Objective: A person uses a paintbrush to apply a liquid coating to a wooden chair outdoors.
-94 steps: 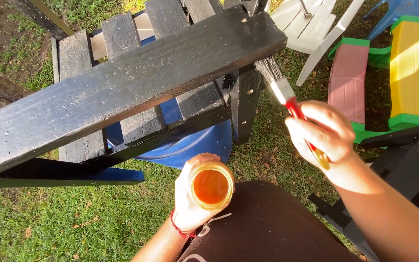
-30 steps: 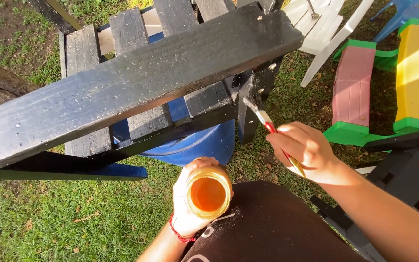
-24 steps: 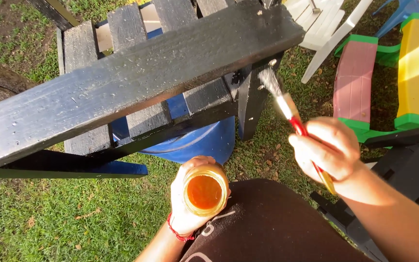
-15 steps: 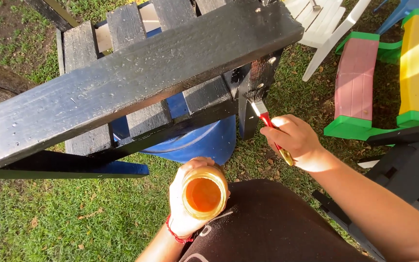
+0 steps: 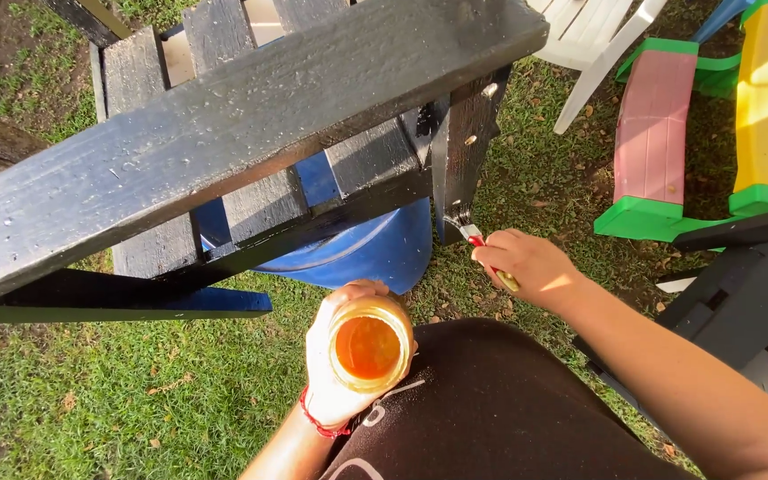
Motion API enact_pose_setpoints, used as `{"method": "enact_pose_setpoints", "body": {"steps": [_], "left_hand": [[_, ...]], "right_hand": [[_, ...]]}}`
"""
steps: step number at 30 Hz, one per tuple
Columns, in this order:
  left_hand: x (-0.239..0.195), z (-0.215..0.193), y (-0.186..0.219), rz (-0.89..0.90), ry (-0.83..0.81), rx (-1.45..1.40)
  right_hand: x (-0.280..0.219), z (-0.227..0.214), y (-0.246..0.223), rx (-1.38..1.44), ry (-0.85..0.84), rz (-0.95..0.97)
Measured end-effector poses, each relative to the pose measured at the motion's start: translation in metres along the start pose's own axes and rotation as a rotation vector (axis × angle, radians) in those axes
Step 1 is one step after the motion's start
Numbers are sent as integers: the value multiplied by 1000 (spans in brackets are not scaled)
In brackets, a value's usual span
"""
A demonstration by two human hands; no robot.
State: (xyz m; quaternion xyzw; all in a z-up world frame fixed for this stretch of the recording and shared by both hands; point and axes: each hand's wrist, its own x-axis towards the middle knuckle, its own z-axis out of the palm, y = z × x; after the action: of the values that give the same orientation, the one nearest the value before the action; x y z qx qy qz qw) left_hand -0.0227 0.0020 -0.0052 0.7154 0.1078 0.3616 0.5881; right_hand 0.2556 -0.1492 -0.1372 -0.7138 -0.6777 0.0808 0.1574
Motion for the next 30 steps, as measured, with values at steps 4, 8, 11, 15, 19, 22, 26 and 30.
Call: {"method": "enact_pose_setpoints", "body": {"steps": [4, 8, 11, 15, 19, 22, 26, 30], "left_hand": [[-2, -2, 0, -33, -25, 21], [-7, 3, -3, -39, 9, -51], [-11, 2, -7, -41, 8, -112], [-12, 0, -5, 24, 23, -74], [-17, -4, 0, -31, 38, -88], [-16, -5, 2, -36, 63, -47], [-16, -9, 4, 29, 80, 37], [-15, -12, 10, -27, 101, 160]], "right_hand": [[7, -53, -7, 65, 128, -6], [8, -114, -28, -66, 467, -148], [8, -138, -40, -28, 684, -363], [9, -127, -60, -1, 898, -471], [30, -107, -72, 290, 568, 162], [32, -54, -42, 261, 462, 243], [27, -9, -27, 72, 485, -193], [19, -14, -35, 98, 522, -154]]}}
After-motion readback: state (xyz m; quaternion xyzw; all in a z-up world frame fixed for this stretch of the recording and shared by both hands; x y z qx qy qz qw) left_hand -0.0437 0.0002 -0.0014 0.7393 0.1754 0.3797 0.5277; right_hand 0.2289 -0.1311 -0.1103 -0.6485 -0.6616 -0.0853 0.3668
